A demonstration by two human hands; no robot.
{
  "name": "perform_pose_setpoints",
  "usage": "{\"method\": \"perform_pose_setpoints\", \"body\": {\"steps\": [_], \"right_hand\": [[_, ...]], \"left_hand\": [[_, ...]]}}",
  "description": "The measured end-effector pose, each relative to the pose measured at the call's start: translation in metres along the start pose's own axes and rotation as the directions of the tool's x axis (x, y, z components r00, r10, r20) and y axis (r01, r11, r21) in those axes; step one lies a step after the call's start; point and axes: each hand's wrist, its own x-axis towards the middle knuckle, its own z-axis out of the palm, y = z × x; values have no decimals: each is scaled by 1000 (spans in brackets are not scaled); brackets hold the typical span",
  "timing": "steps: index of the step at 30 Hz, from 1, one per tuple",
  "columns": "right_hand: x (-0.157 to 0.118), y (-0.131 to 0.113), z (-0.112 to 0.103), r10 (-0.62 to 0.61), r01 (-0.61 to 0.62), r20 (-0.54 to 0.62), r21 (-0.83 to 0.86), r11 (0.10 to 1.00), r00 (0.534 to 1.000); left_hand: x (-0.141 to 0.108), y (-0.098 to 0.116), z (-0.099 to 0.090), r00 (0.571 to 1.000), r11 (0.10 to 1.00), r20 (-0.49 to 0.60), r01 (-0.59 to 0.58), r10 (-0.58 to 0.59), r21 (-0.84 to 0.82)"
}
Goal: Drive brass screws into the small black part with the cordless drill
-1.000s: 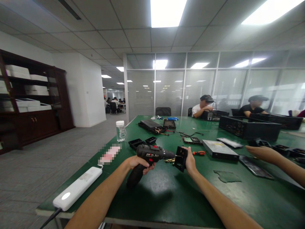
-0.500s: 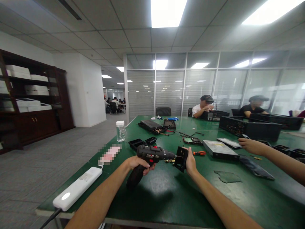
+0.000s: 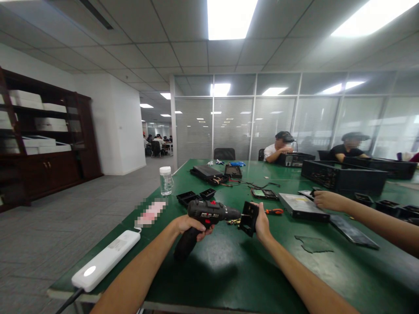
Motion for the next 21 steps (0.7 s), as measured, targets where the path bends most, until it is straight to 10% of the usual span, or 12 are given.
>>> {"method": "perform_pose_setpoints", "body": {"steps": [21], "right_hand": [[1, 0, -1, 0, 1, -20, 31, 1000, 1000]], "left_hand": [[2, 0, 2, 1000, 998, -9, -13, 14, 60]]}}
